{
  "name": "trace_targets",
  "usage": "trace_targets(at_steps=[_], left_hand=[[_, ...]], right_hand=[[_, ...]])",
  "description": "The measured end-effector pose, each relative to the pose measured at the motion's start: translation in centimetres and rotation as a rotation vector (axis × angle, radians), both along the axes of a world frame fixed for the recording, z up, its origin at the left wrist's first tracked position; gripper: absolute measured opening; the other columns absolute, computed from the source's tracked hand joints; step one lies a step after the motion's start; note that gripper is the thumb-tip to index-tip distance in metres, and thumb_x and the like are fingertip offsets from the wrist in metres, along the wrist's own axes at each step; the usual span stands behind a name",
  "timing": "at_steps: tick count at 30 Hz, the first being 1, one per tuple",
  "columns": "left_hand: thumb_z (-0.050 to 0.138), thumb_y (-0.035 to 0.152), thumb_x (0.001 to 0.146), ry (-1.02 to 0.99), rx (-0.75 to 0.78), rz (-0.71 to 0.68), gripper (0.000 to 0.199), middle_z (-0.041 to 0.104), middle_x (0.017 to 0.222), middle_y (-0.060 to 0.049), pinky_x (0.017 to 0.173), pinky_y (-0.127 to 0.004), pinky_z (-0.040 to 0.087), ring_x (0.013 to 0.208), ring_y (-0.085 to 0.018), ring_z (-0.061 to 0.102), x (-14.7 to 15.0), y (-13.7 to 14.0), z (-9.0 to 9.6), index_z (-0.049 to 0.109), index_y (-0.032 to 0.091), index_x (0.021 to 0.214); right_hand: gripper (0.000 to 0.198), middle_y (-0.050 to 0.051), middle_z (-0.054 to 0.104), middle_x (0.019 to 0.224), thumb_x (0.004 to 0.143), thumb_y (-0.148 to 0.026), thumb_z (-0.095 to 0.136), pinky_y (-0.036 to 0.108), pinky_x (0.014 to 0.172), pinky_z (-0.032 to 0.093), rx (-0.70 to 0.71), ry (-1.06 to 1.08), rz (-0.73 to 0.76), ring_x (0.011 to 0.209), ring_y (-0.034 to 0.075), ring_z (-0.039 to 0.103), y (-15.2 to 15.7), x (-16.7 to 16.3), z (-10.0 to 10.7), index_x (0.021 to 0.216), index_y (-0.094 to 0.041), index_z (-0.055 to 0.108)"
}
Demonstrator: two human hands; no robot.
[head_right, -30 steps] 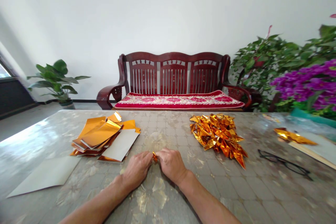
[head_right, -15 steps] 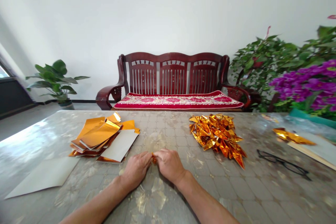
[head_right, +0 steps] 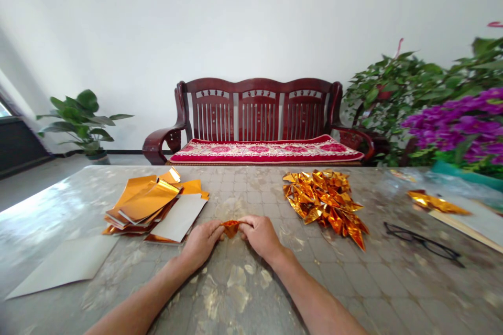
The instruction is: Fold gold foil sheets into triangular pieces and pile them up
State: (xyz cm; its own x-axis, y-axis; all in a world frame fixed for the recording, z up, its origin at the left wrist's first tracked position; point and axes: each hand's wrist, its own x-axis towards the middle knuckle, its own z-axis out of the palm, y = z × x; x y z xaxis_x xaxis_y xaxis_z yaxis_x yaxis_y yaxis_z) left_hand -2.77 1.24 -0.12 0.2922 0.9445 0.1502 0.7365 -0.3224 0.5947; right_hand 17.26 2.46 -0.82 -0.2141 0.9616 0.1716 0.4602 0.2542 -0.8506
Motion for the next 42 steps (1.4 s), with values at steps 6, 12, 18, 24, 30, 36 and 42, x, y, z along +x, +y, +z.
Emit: trace_targets(at_steps=[6,12,18,24,30,36,42], left_hand=[[0.038,0.030,0.099,0.082,0.054,-0.001,0.033,0.069,0.083,-0.002,0.071,-0.024,0.039,0.080,-0.017,0.062,0.1,-0.1,-0.2,0.065,0.021,0.084],[0.036,0.030,0.100,0.120,0.129,-0.017,0.034,0.066,0.085,-0.003,0.073,-0.025,0.040,0.082,-0.016,0.061,0.1,-0.1,-0.4,0.065,0.021,0.085],[0.039,0.030,0.100,0.029,0.173,-0.045,0.032,0.061,0.084,-0.002,0.073,-0.024,0.042,0.082,-0.016,0.058,0.0,-0.2,-0.5,0.065,0.021,0.083],[0.045,0.023,0.098,-0.098,0.231,-0.127,0.025,0.061,0.100,-0.003,0.084,-0.024,0.044,0.095,-0.016,0.059,-0.3,-0.3,-0.5,0.061,0.025,0.117],[0.041,0.025,0.100,-0.080,0.257,-0.242,0.023,0.057,0.095,-0.002,0.081,-0.023,0.045,0.089,-0.014,0.058,-0.8,-0.1,-0.5,0.064,0.023,0.101],[0.044,0.024,0.099,-0.104,0.247,-0.209,0.020,0.058,0.091,-0.002,0.079,-0.024,0.045,0.086,-0.014,0.059,-0.8,0.2,-1.3,0.063,0.022,0.094],[0.046,0.021,0.097,-0.132,0.243,-0.158,0.018,0.058,0.089,-0.001,0.076,-0.022,0.044,0.082,-0.013,0.058,-1.0,0.3,-1.5,0.063,0.022,0.091]], right_hand=[[0.034,0.005,0.070,0.109,0.083,-0.015,0.059,0.032,0.092,0.051,0.429,-0.153,-0.001,0.102,0.019,0.064,-0.6,0.0,0.9,0.113,-0.026,0.071],[0.019,0.005,0.064,0.110,0.086,-0.017,0.064,0.030,0.087,0.050,0.624,-0.300,0.052,0.099,0.018,0.062,-1.4,-0.2,1.6,0.101,-0.026,0.071],[0.009,0.003,0.063,0.101,0.089,-0.022,0.064,0.024,0.078,0.049,0.583,-0.311,0.091,0.090,0.014,0.062,-1.0,-0.2,0.9,0.091,-0.025,0.072],[0.012,0.002,0.062,0.096,0.091,-0.019,0.060,0.023,0.076,0.047,0.527,-0.276,0.122,0.087,0.013,0.061,-0.9,-0.2,0.9,0.088,-0.024,0.071],[0.012,0.001,0.062,0.093,0.088,-0.014,0.061,0.023,0.076,0.047,0.501,-0.207,0.115,0.086,0.013,0.060,-0.7,-0.2,0.6,0.085,-0.022,0.069],[0.009,0.002,0.063,0.092,0.088,-0.016,0.062,0.025,0.077,0.047,0.513,-0.245,0.145,0.085,0.014,0.060,-1.0,-0.3,0.4,0.087,-0.023,0.069],[0.020,0.004,0.068,0.099,0.087,-0.017,0.057,0.030,0.086,0.046,0.542,-0.297,0.242,0.093,0.018,0.061,-1.4,0.3,1.4,0.103,-0.023,0.068]])
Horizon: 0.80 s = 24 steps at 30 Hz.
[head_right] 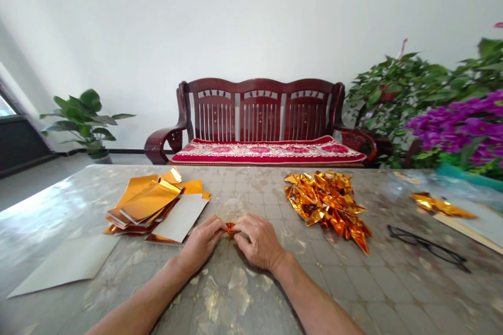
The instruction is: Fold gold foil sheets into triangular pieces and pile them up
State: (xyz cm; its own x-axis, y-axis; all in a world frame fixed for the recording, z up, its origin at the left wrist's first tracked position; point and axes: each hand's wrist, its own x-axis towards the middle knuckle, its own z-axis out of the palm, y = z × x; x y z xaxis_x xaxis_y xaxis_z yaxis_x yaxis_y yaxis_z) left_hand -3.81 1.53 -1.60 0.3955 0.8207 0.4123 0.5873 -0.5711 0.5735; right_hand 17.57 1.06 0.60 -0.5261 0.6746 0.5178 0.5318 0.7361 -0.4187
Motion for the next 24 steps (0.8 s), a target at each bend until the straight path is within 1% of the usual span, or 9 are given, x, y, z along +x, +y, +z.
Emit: trace_targets(at_steps=[2,6,9,11,15,17,21,24], left_hand=[[0.046,0.020,0.096,-0.003,0.005,0.014,0.018,0.059,0.089,0.000,0.075,-0.022,0.044,0.082,-0.013,0.058,-0.1,0.0,-0.1,0.063,0.022,0.091],[0.046,0.019,0.096,0.005,0.013,0.036,0.018,0.059,0.089,-0.001,0.076,-0.022,0.044,0.082,-0.013,0.059,-0.1,0.1,-0.2,0.064,0.022,0.091],[0.046,0.020,0.096,0.010,0.016,0.040,0.019,0.060,0.088,-0.001,0.077,-0.022,0.045,0.083,-0.013,0.059,-0.1,0.1,-0.3,0.064,0.022,0.092],[0.046,0.020,0.096,0.012,0.017,0.041,0.019,0.060,0.088,-0.001,0.077,-0.022,0.045,0.082,-0.013,0.059,-0.1,0.1,-0.2,0.064,0.022,0.091],[0.046,0.021,0.096,0.007,0.017,0.035,0.019,0.060,0.088,-0.001,0.076,-0.022,0.045,0.082,-0.013,0.059,-0.1,0.0,-0.1,0.064,0.022,0.091],[0.046,0.021,0.096,-0.002,0.014,0.030,0.019,0.061,0.088,-0.001,0.076,-0.021,0.045,0.082,-0.013,0.060,-0.1,0.0,-0.2,0.064,0.022,0.091],[0.047,0.023,0.096,-0.011,0.003,0.011,0.018,0.064,0.088,0.000,0.077,-0.021,0.046,0.082,-0.013,0.061,-0.1,0.1,-0.2,0.065,0.023,0.091],[0.047,0.025,0.097,-0.002,-0.002,0.004,0.019,0.067,0.088,0.000,0.077,-0.021,0.047,0.082,-0.013,0.063,-0.1,0.1,-0.2,0.066,0.024,0.092]], right_hand=[[0.029,0.004,0.069,0.102,0.082,-0.013,0.056,0.031,0.088,0.046,0.000,-0.016,0.020,0.095,0.019,0.061,0.0,0.3,0.2,0.107,-0.024,0.067],[0.052,0.004,0.070,0.109,0.066,-0.005,0.052,0.034,0.092,0.046,0.009,-0.062,0.024,0.099,0.021,0.061,0.2,0.7,0.1,0.113,-0.023,0.066],[0.060,0.004,0.070,0.109,0.062,-0.002,0.050,0.034,0.093,0.047,0.035,-0.080,0.033,0.100,0.021,0.062,0.4,0.8,-0.2,0.116,-0.023,0.066],[0.057,0.004,0.071,0.108,0.067,-0.002,0.050,0.034,0.091,0.049,0.059,-0.076,0.036,0.097,0.020,0.064,0.5,0.8,-0.5,0.117,-0.023,0.066],[0.042,0.004,0.074,0.105,0.087,-0.006,0.047,0.031,0.085,0.052,0.101,-0.056,0.048,0.093,0.018,0.067,0.9,0.9,-1.1,0.118,-0.025,0.068],[0.038,0.004,0.074,0.105,0.093,-0.010,0.045,0.029,0.084,0.053,0.113,-0.059,0.055,0.093,0.016,0.068,1.1,1.0,-1.3,0.119,-0.025,0.068],[0.032,0.003,0.075,0.104,0.097,-0.016,0.048,0.028,0.080,0.054,0.140,-0.060,0.039,0.089,0.016,0.070,1.2,1.1,-1.4,0.118,-0.025,0.069],[0.030,0.002,0.076,0.103,0.097,-0.018,0.049,0.027,0.080,0.054,0.139,-0.048,0.041,0.089,0.015,0.070,1.3,1.1,-1.5,0.117,-0.026,0.070]])
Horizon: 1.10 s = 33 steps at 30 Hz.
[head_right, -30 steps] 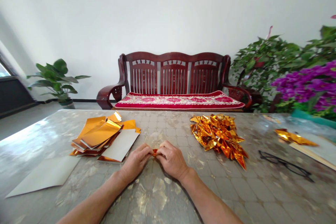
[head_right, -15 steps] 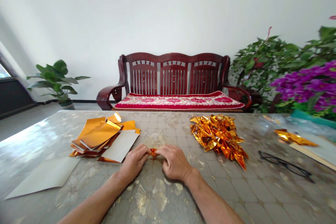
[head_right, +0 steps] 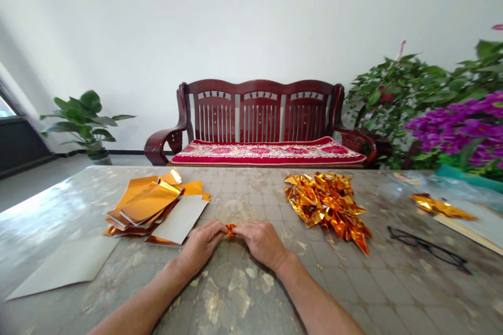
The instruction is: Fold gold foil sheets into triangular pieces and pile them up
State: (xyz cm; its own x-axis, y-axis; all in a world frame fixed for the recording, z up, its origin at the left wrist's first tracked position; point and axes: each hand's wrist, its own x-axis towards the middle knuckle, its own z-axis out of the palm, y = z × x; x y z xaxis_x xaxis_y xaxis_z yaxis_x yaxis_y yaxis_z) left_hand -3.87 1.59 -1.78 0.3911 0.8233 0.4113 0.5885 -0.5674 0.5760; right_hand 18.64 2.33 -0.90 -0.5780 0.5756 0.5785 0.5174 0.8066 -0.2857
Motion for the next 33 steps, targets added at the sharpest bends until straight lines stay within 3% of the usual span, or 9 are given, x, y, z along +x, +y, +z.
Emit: trace_targets(at_steps=[15,26,33], left_hand=[[0.051,0.030,0.096,-0.039,-0.088,-0.017,0.018,0.073,0.089,0.002,0.079,-0.021,0.048,0.084,-0.013,0.067,0.32,-0.19,-0.17,0.069,0.026,0.095],[0.048,0.028,0.097,-0.063,-0.112,-0.002,0.019,0.072,0.088,0.002,0.076,-0.020,0.046,0.082,-0.013,0.066,0.60,-0.42,-0.24,0.067,0.025,0.096],[0.047,0.027,0.096,-0.091,-0.141,0.028,0.020,0.072,0.086,0.002,0.078,-0.022,0.047,0.079,-0.013,0.066,0.76,-0.37,-0.17,0.066,0.024,0.093]], right_hand=[[0.030,0.004,0.076,0.102,0.099,-0.019,0.045,0.028,0.084,0.054,-0.050,0.012,-0.017,0.093,0.015,0.070,-0.22,-0.45,-0.25,0.114,-0.024,0.071],[0.025,0.003,0.076,0.094,0.099,-0.021,0.047,0.025,0.078,0.051,-0.056,-0.022,-0.090,0.087,0.016,0.070,-0.32,-0.90,-0.09,0.108,-0.023,0.070],[0.023,0.002,0.076,0.094,0.098,-0.022,0.048,0.024,0.078,0.051,-0.134,0.017,-0.127,0.086,0.015,0.070,-0.31,-0.88,-0.02,0.105,-0.025,0.070]])
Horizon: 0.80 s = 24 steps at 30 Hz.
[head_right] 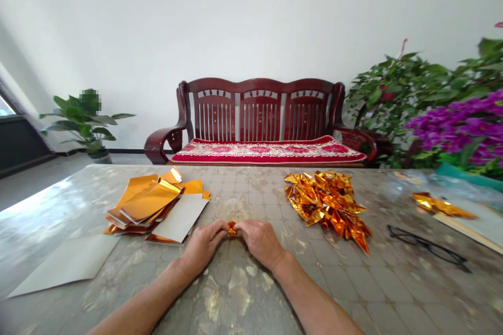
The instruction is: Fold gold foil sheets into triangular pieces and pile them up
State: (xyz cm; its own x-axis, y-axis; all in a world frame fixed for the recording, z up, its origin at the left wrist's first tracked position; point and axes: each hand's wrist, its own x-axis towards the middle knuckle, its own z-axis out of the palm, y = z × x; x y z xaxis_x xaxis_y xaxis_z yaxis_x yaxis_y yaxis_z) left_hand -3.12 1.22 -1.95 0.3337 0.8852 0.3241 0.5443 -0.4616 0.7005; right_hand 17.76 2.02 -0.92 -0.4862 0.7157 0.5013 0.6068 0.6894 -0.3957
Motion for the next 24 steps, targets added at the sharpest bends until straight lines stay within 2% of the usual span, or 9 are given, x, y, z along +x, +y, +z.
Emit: trace_targets(at_steps=[8,14,21,24], left_hand=[[0.046,0.025,0.095,0.017,0.002,0.047,0.019,0.072,0.082,0.001,0.075,-0.023,0.047,0.077,-0.014,0.066,0.24,-0.01,0.32,0.064,0.023,0.090],[0.046,0.025,0.096,0.041,0.018,0.040,0.018,0.070,0.083,0.001,0.076,-0.022,0.047,0.078,-0.014,0.065,0.30,0.00,0.25,0.063,0.023,0.090],[0.049,0.031,0.095,0.070,0.044,0.000,0.018,0.069,0.085,0.001,0.075,-0.022,0.046,0.079,-0.014,0.063,0.28,-0.15,0.63,0.065,0.024,0.090],[0.046,0.031,0.097,0.099,0.061,0.017,0.022,0.067,0.082,0.000,0.073,-0.022,0.045,0.077,-0.014,0.063,0.23,-0.16,0.57,0.064,0.023,0.086]], right_hand=[[0.013,0.001,0.075,0.089,0.092,-0.031,0.060,0.025,0.073,0.050,-0.032,-0.009,-0.034,0.078,0.015,0.069,-0.24,-0.34,0.48,0.097,-0.025,0.071],[0.019,0.001,0.074,0.083,0.095,-0.035,0.056,0.024,0.068,0.047,0.003,-0.007,-0.064,0.073,0.015,0.068,-0.25,-0.38,0.32,0.089,-0.025,0.071],[0.021,0.000,0.073,0.077,0.095,-0.034,0.055,0.023,0.066,0.045,0.021,-0.023,-0.098,0.069,0.014,0.066,-0.35,-0.46,0.22,0.085,-0.024,0.070],[0.017,0.001,0.074,0.082,0.095,-0.030,0.054,0.023,0.070,0.047,-0.004,-0.030,-0.070,0.074,0.014,0.067,-0.53,-0.41,0.62,0.089,-0.024,0.070]])
